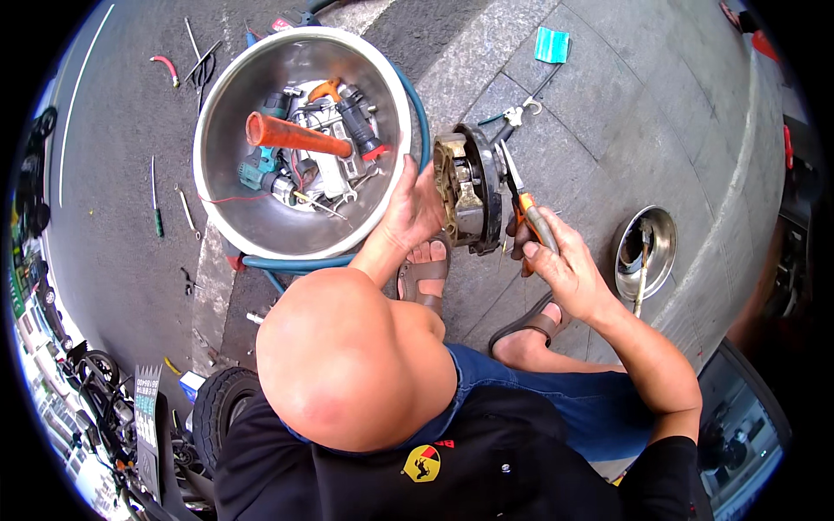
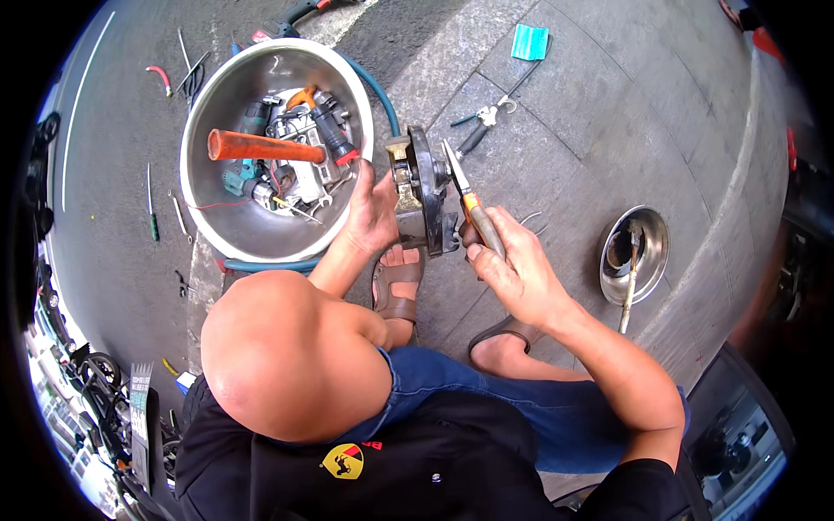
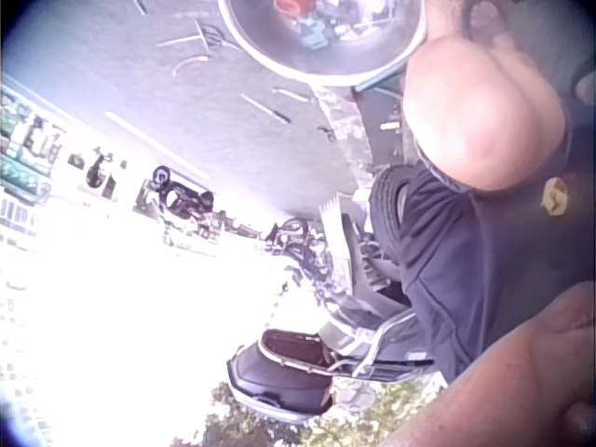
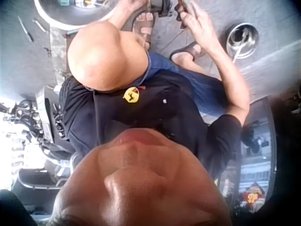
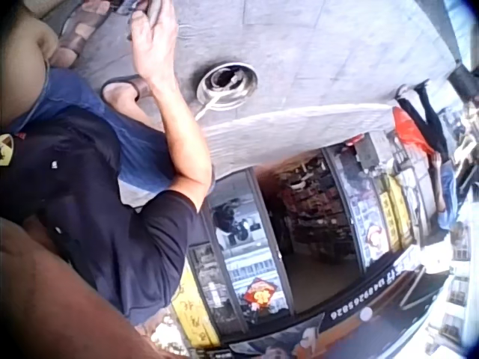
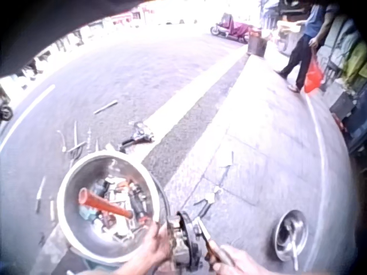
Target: The person uses pliers and a screwdriver to disassemble components of a motorcycle drum brake assembly while sitting on the ground.
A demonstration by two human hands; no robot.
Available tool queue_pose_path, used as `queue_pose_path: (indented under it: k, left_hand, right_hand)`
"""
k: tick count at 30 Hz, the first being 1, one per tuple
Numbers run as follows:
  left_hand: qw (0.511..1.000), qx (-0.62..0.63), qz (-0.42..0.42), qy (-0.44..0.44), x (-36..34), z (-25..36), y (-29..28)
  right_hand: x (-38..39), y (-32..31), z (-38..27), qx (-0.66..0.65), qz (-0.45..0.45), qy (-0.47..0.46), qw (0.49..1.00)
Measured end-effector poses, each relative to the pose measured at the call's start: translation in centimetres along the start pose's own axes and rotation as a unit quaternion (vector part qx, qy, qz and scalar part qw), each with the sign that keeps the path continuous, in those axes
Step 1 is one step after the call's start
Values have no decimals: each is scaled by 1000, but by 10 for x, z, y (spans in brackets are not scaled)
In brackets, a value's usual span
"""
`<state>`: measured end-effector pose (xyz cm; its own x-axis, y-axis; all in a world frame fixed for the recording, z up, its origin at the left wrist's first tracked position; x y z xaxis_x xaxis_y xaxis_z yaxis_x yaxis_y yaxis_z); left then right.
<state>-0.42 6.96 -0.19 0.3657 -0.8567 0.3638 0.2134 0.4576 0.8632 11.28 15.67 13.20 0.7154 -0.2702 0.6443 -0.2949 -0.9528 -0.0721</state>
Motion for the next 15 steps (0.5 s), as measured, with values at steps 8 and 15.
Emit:
queue_pose_path:
  k: [8, 15]
  left_hand:
    - [998, -6, 66, 11, -1, -14, 1]
    - [996, 49, 69, 42, -14, -4, -2]
  right_hand:
    - [-6, 7, -12, 95, 39, -112, 988]
    - [-14, 10, -1, -11, 35, -39, 999]
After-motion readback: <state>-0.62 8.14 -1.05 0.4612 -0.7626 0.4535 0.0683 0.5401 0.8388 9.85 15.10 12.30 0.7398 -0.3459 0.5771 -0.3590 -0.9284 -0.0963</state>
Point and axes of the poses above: each hand's wrist, its own x-axis away from the middle knuckle, its own y-axis out of the palm, z = x × y, the point moved 9 cm from there along -x, towards the middle knuckle, and after that the axes turned 12 degrees about y, right-handed, at the moved point
